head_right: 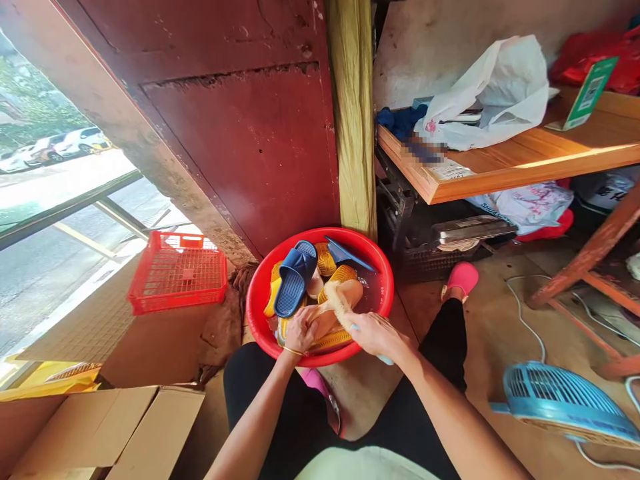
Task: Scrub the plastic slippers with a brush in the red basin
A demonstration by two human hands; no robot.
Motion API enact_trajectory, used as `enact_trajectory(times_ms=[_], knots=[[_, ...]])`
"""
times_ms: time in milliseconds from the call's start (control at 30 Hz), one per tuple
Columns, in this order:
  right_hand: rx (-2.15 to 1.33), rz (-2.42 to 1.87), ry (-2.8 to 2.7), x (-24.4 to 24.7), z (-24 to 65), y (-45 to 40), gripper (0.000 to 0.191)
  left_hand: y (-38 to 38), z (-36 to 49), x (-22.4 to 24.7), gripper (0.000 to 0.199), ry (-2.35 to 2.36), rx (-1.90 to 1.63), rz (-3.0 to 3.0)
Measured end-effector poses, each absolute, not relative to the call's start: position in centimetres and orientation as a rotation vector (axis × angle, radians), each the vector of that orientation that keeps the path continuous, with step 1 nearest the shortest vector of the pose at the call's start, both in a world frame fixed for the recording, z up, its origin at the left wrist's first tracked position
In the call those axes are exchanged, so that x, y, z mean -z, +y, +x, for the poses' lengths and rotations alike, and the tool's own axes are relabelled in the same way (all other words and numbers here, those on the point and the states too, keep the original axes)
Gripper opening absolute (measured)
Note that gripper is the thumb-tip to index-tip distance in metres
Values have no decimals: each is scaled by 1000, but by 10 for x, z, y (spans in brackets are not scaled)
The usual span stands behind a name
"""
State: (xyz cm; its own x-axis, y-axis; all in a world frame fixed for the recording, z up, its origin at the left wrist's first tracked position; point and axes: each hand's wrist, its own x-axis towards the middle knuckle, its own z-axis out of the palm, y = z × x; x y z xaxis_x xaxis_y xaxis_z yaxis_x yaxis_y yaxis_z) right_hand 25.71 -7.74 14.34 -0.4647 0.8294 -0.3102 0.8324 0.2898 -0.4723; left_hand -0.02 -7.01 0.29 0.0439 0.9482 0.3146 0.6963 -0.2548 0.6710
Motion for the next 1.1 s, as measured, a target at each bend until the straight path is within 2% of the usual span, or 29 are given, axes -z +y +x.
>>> enact_trajectory(times_ms=[167, 267, 367, 433, 633, 933, 1100], knots=[[915, 1571, 2598, -159, 257, -105, 52, -57, -6, 10, 42, 1638, -1104, 1640], [850, 1473, 2587, -158, 259, -122, 53, -52, -6, 10, 42, 1488, -1164, 1459], [810, 1416, 2541, -152, 260, -137, 55, -55, -4, 4, 46, 1546, -1214, 1348], [885, 1419, 2515, -149, 259, -142, 53, -61, -2, -1, 44, 1588, -1224, 1448], [1489, 1465, 2239, -145, 244, -127, 43, -72, 4, -11, 29, 1571, -1216, 1881], [1483, 1553, 2262, -133, 237, -121, 32, -85, 2, -18, 24, 1797, -1365, 2035], [1523, 1870, 2185, -112, 217, -82, 34, -88, 5, -20, 24, 1688, -1350, 2137]])
